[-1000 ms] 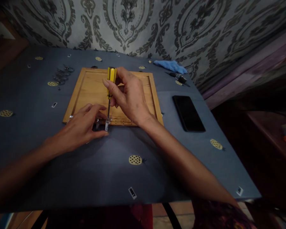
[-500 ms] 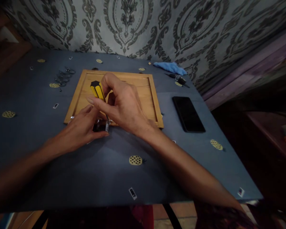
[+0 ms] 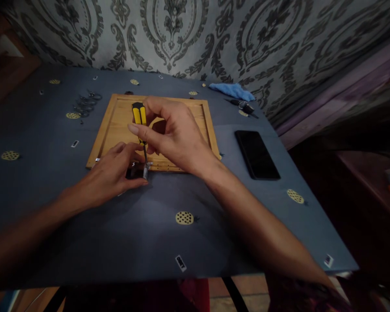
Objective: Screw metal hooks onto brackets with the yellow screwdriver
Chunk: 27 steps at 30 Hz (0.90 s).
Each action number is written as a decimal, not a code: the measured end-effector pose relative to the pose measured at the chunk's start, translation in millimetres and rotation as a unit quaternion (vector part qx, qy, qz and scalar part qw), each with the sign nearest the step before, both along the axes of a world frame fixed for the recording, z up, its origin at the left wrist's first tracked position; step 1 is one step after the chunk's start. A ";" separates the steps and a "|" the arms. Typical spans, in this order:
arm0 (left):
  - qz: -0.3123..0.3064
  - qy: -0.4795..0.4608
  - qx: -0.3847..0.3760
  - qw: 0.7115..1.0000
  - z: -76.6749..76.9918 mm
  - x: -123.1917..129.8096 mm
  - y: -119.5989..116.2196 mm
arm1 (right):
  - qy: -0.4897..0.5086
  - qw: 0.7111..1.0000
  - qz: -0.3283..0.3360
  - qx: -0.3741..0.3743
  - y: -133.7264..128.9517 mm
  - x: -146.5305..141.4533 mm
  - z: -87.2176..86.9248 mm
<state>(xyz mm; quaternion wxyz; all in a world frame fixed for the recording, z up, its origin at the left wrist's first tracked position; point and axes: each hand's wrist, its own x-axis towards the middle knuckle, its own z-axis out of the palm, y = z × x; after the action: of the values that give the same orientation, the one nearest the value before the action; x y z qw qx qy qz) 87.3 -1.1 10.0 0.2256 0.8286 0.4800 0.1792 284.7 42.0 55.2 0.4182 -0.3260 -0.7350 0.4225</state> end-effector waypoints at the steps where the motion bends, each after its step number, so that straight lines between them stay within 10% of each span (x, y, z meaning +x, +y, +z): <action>1: -0.001 -0.002 0.001 1.000 -0.4 -0.2 0.0 | 0.004 1.000 -0.010 -0.005 0.3 -0.7 -1.3; 27: -0.003 -0.014 -0.004 1.000 -2.0 -1.5 -0.7 | -0.054 0.995 -0.050 0.070 9.9 3.5 -7.4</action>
<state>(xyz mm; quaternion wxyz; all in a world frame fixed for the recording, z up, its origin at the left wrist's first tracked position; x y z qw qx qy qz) 85.8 -1.8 8.0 0.2356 0.8266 0.4752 0.1882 288.2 51.9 47.7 0.4200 -0.3553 -0.7669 0.3304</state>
